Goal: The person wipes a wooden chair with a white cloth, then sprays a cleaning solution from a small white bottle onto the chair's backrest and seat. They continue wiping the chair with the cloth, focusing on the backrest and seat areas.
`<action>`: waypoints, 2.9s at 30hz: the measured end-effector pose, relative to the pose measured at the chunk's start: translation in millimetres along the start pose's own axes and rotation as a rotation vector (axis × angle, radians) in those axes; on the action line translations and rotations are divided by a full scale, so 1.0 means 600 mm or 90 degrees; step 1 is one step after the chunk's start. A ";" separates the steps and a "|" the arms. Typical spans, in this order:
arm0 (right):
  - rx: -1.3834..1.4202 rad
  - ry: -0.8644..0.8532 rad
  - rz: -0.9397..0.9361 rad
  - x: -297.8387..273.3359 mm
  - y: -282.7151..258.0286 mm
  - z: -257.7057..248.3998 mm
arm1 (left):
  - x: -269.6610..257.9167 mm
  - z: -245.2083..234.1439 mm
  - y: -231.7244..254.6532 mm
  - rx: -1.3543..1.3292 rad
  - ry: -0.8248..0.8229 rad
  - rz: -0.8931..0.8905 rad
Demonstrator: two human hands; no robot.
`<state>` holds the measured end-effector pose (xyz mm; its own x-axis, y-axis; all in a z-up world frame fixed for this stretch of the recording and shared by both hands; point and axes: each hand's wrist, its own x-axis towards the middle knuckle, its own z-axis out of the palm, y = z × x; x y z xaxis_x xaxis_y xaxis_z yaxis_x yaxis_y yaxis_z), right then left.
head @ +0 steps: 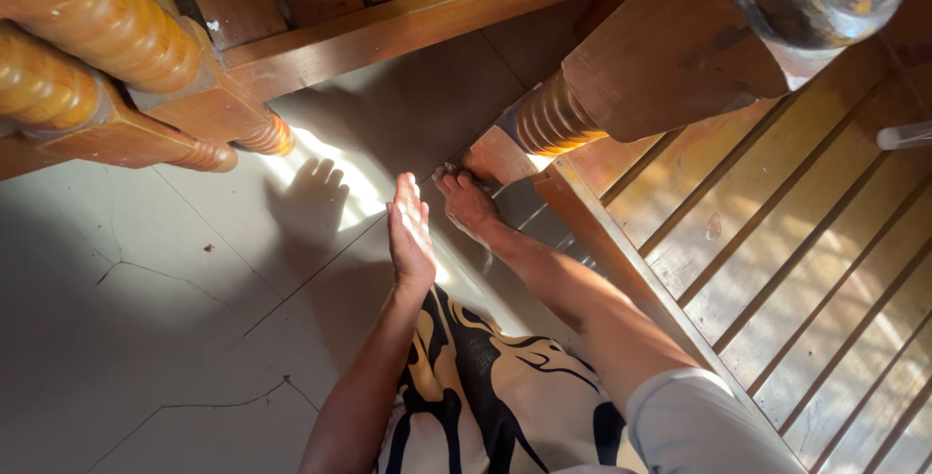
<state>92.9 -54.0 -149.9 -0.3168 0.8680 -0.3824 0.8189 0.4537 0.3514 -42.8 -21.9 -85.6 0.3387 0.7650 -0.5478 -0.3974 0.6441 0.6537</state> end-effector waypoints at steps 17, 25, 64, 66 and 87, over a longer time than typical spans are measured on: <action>-0.024 0.107 0.041 -0.062 0.206 -0.232 | -0.041 0.091 0.114 -0.080 -0.112 0.131; -0.217 0.155 0.112 -0.105 0.295 -0.372 | -0.058 0.136 0.146 -0.081 -0.134 0.108; -0.092 -0.304 0.167 0.081 0.309 -0.346 | -0.081 0.186 0.186 -0.094 -0.146 0.124; -0.173 -0.303 0.123 0.062 0.289 -0.359 | -0.082 0.193 0.183 -0.125 -0.162 0.136; 0.027 -0.172 0.147 0.007 0.303 -0.404 | -0.069 0.204 0.186 -0.174 -0.170 0.174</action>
<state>124.3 81.0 119.3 0.0121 0.8597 -0.5106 0.8752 0.2379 0.4212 3.4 17.8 74.0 0.3836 0.9021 -0.1977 -0.7008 0.4238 0.5738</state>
